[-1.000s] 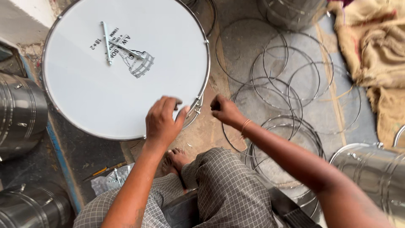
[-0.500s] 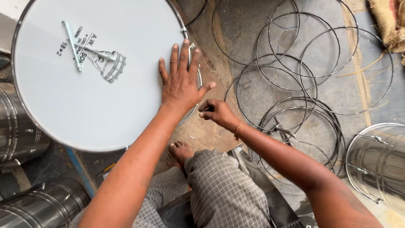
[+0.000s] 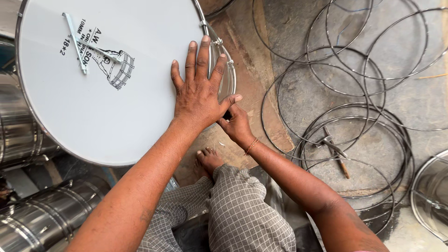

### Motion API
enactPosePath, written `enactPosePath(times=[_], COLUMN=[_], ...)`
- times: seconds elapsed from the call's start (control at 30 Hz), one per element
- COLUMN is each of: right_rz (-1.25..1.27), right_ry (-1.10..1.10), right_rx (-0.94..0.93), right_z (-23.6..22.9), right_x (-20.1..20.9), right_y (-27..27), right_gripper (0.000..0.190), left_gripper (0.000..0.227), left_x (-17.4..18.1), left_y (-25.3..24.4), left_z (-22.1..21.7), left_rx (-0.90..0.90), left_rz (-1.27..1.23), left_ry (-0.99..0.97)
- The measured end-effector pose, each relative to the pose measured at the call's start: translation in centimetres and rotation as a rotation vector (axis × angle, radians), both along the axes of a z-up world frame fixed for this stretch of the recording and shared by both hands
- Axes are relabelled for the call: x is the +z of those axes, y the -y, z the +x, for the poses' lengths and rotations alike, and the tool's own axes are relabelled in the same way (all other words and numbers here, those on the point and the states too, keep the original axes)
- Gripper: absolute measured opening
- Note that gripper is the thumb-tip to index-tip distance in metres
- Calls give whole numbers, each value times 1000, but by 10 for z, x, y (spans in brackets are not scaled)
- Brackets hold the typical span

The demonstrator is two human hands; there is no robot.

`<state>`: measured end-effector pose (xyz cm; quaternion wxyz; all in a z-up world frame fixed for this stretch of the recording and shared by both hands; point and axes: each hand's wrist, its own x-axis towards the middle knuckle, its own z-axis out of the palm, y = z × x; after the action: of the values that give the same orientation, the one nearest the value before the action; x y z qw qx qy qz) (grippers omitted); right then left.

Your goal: The person assembles a metal drum by placing a white drumhead onto a stainless steel body. They then insert and tighten multiple metal tension rods into the rim to secure the head. The person works with their hands, using a small tool to tighten the rods.

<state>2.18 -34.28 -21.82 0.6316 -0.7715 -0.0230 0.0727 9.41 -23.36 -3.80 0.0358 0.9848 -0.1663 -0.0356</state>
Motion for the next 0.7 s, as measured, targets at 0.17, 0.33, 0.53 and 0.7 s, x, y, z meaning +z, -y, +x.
enactPosePath(times=[0.17, 0.33, 0.53, 0.7], right_rz=[24, 25, -38, 50], right_ry=[118, 277, 201, 378], right_rx=[-71, -70, -34, -17], right_z=[-6, -5, -8, -4], right_x=[-6, 1, -9, -1], right_y=[-3, -4, -4, -5], right_gripper=[32, 35, 27, 34], left_gripper=[96, 94, 94, 94], left_x=[3, 2, -3, -5], left_y=[0, 0, -2, -2], left_z=[-1, -1, 0, 0], left_rx=[-5, -15, -2, -8], left_rz=[8, 17, 14, 26], left_ry=[8, 28, 14, 28])
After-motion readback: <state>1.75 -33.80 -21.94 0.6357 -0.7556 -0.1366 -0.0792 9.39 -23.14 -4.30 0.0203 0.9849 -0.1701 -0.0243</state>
